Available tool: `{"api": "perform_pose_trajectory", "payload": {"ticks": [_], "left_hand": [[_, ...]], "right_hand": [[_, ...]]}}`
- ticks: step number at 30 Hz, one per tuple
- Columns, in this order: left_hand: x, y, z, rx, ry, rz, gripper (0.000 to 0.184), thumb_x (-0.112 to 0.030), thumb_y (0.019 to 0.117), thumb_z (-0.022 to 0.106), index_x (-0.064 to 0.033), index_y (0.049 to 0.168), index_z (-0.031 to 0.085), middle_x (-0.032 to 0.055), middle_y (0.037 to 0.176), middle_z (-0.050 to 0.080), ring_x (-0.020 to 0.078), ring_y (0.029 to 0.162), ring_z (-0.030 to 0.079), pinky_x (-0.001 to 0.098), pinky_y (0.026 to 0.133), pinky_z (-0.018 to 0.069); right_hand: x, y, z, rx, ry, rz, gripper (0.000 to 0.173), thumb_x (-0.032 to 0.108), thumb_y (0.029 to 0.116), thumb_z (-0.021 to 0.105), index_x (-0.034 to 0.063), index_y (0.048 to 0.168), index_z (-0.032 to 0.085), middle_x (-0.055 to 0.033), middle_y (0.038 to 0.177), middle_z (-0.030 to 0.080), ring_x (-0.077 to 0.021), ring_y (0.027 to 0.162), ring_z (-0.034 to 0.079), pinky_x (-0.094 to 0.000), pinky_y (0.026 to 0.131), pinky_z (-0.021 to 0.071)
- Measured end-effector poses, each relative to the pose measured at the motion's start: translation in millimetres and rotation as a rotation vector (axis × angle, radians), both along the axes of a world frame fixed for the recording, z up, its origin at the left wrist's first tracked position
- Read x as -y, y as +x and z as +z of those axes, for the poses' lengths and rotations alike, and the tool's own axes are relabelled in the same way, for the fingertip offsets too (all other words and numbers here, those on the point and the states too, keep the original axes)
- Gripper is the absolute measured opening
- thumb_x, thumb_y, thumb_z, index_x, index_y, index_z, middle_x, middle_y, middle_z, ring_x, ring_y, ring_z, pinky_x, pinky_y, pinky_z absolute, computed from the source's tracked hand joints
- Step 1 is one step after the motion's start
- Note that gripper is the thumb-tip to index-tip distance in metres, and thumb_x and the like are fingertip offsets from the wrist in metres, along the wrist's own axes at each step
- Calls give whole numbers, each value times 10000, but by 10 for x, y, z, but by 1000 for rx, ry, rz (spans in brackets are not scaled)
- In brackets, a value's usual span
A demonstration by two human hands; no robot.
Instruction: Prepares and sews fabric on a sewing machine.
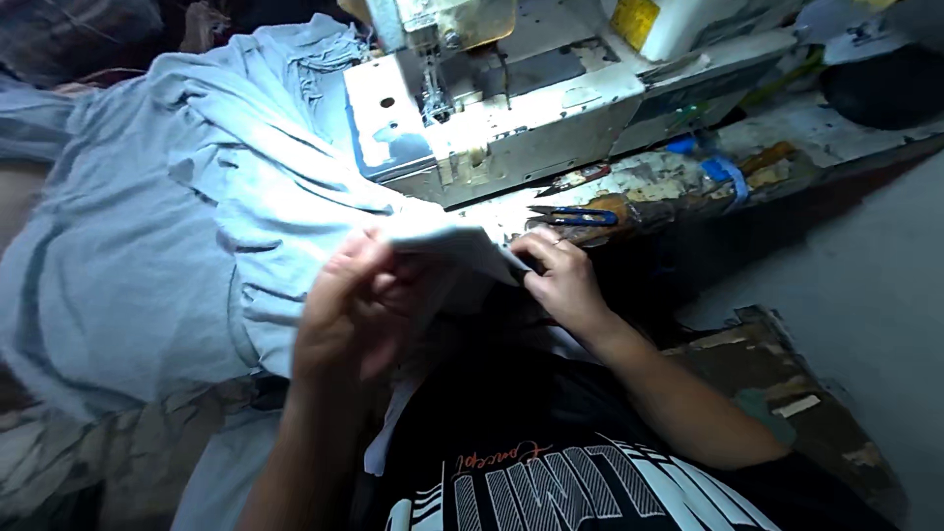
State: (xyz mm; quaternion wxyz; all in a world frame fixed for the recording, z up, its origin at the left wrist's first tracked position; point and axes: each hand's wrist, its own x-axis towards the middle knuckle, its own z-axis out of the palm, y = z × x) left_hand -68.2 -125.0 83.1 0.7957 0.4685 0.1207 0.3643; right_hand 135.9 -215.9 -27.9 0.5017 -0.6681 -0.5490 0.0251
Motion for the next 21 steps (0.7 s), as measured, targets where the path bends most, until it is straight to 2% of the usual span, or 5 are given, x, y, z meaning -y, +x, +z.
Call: {"api": "perform_pose_trajectory", "payload": {"ticks": [2, 8, 12, 16, 21], "left_hand": [[-104, -218, 34, 101, 24, -13, 218, -250, 1036, 523, -162, 1083, 718, -21, 970, 733, 84, 925, 710, 296, 863, 599], [-236, -728, -278, -271, 187, 273, 102, -196, 980, 655, -170, 1023, 744, -58, 807, 690, -16, 662, 627, 147, 627, 552], [-301, -853, -238, -299, 442, 297, 125, -225, 928, 746, -203, 1051, 758, -98, 948, 710, -18, 824, 653, 140, 735, 556], [-296, -868, -194, -439, 718, 373, 242, -198, 886, 769, -242, 1124, 774, -105, 929, 597, -9, 816, 576, 110, 691, 507], [-256, -748, -262, -430, 987, 690, 123, -201, 933, 727, -209, 1036, 792, -103, 973, 549, -43, 864, 549, 87, 748, 485]], "right_hand": [[47, -10, 138, -511, 57, 261, 195, -50, 876, 617, 74, 999, 702, 17, 928, 659, -6, 702, 552, -152, 602, 468], [-114, 24, 417, -1562, -79, 1045, 260, 376, 1045, 567, 179, 984, 725, 29, 746, 669, 16, 527, 547, -122, 457, 435], [-186, 54, 503, -1256, -55, 971, 196, 150, 972, 641, 264, 1129, 610, 55, 920, 669, 48, 548, 497, -96, 452, 398], [-94, -39, 638, -627, 84, 729, 281, 72, 861, 782, 189, 1116, 763, 80, 1016, 687, 20, 829, 639, -132, 703, 568], [-40, -245, 604, 36, 243, 245, 191, 134, 957, 691, 139, 1114, 799, 13, 886, 562, 16, 808, 530, -103, 719, 443]]}}
